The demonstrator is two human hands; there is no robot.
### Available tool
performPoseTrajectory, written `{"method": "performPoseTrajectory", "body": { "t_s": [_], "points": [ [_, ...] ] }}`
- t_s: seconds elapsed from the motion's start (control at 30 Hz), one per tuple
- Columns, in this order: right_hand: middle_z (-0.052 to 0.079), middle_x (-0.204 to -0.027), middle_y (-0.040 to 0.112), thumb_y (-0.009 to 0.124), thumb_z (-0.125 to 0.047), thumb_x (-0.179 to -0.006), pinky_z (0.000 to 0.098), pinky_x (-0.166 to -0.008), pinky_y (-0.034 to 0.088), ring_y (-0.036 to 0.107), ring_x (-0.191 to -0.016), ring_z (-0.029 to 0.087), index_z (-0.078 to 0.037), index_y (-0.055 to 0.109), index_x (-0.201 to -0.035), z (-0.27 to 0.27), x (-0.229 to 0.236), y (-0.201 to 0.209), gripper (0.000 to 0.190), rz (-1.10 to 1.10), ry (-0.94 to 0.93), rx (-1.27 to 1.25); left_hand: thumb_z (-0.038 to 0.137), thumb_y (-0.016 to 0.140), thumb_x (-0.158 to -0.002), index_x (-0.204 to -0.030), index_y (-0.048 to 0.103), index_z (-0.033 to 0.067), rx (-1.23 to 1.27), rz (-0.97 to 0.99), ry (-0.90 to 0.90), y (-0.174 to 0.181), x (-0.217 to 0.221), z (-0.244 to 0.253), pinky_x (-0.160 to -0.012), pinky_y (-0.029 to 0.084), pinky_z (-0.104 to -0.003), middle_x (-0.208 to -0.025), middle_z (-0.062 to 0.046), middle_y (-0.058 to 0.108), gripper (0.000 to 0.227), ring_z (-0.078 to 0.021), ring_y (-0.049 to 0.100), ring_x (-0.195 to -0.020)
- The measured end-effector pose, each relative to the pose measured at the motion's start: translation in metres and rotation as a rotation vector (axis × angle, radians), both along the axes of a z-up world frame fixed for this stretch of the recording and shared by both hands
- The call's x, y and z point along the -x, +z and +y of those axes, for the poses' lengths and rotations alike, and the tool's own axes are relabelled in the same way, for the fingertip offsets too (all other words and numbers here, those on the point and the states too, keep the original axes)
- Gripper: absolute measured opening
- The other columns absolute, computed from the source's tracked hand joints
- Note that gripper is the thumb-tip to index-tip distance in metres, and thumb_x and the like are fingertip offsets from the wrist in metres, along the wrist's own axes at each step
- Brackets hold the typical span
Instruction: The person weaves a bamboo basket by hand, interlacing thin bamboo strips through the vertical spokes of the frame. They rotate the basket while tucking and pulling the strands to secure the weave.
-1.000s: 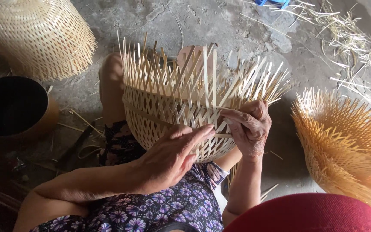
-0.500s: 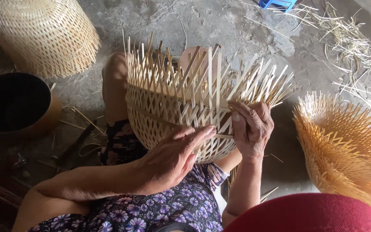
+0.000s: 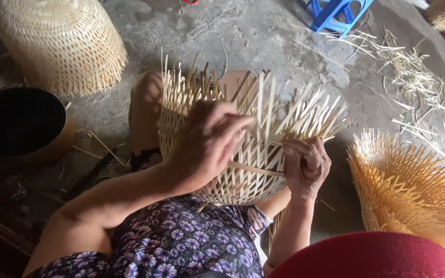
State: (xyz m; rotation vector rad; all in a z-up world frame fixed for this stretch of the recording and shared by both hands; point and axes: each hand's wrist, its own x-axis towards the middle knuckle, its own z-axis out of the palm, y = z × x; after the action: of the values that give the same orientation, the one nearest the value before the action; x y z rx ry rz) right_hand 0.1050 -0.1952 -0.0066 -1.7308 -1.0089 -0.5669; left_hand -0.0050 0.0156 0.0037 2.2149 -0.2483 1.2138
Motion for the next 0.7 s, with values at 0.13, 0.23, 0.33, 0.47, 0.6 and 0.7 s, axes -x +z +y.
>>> {"method": "performPoseTrajectory", "body": {
  "t_s": [0.13,0.23,0.33,0.47,0.6,0.7],
  "points": [
    [-0.002,-0.09,0.062,0.074,-0.007,-0.101,0.0215,-0.07,0.045,0.054,-0.082,0.008,-0.01,0.074,-0.104,0.0,-0.002,-0.005,0.004,0.009,0.006,-0.04,0.015,0.079,-0.095,-0.116,0.068,0.0005,-0.168,0.021,0.142,0.012,-0.022,-0.001,-0.086,0.044,-0.037,-0.107,-0.011,0.055,0.028,-0.0217,0.05,-0.095],
    [-0.001,-0.09,0.063,0.073,-0.007,-0.101,0.0227,-0.072,0.043,0.055,-0.079,0.008,-0.008,0.073,-0.102,0.001,0.001,-0.002,0.001,0.016,-0.027,-0.023,0.017,0.08,-0.091,-0.114,0.069,-0.0001,-0.166,0.059,0.132,0.015,-0.035,0.0,-0.086,0.043,-0.037,-0.104,-0.012,0.056,0.031,-0.0227,0.049,-0.093],
    [-0.001,-0.088,0.062,0.074,-0.008,-0.099,0.023,-0.071,0.043,0.055,-0.078,0.009,-0.008,0.073,-0.101,-0.002,-0.002,-0.006,0.002,0.013,-0.03,-0.014,0.018,0.082,-0.09,-0.105,0.068,0.0053,-0.027,0.022,-0.046,0.0,-0.051,0.011,-0.088,0.041,-0.035,-0.099,-0.007,0.059,0.025,-0.0189,0.05,-0.092],
    [0.0,-0.089,0.063,0.074,-0.007,-0.1,0.0241,-0.072,0.043,0.055,-0.079,0.009,-0.006,0.072,-0.101,0.001,0.002,0.001,0.002,-0.024,-0.039,0.016,0.017,0.084,-0.094,-0.097,0.066,0.0129,0.112,-0.054,-0.277,0.002,-0.044,0.019,-0.095,0.04,-0.034,-0.097,0.0,0.062,0.019,-0.012,0.053,-0.091],
    [0.0,-0.091,0.063,0.074,-0.008,-0.102,0.0222,-0.072,0.047,0.06,-0.08,0.009,-0.007,0.072,-0.105,0.001,0.0,0.0,0.003,-0.032,0.009,-0.013,0.016,0.084,-0.093,-0.098,0.06,0.0162,-0.079,-0.156,-0.118,0.007,-0.039,0.006,-0.093,0.041,-0.034,-0.098,0.001,0.063,0.024,-0.0139,0.052,-0.092],
    [0.001,-0.09,0.063,0.075,-0.007,-0.101,0.0213,-0.07,0.045,0.056,-0.077,0.008,-0.006,0.072,-0.103,-0.003,-0.001,-0.006,0.003,-0.008,-0.013,-0.012,0.016,0.085,-0.094,-0.107,0.061,0.0116,-0.188,-0.023,0.031,0.01,-0.041,-0.007,-0.086,0.042,-0.034,-0.091,-0.004,0.06,0.028,-0.0169,0.05,-0.088]
  ]
}}
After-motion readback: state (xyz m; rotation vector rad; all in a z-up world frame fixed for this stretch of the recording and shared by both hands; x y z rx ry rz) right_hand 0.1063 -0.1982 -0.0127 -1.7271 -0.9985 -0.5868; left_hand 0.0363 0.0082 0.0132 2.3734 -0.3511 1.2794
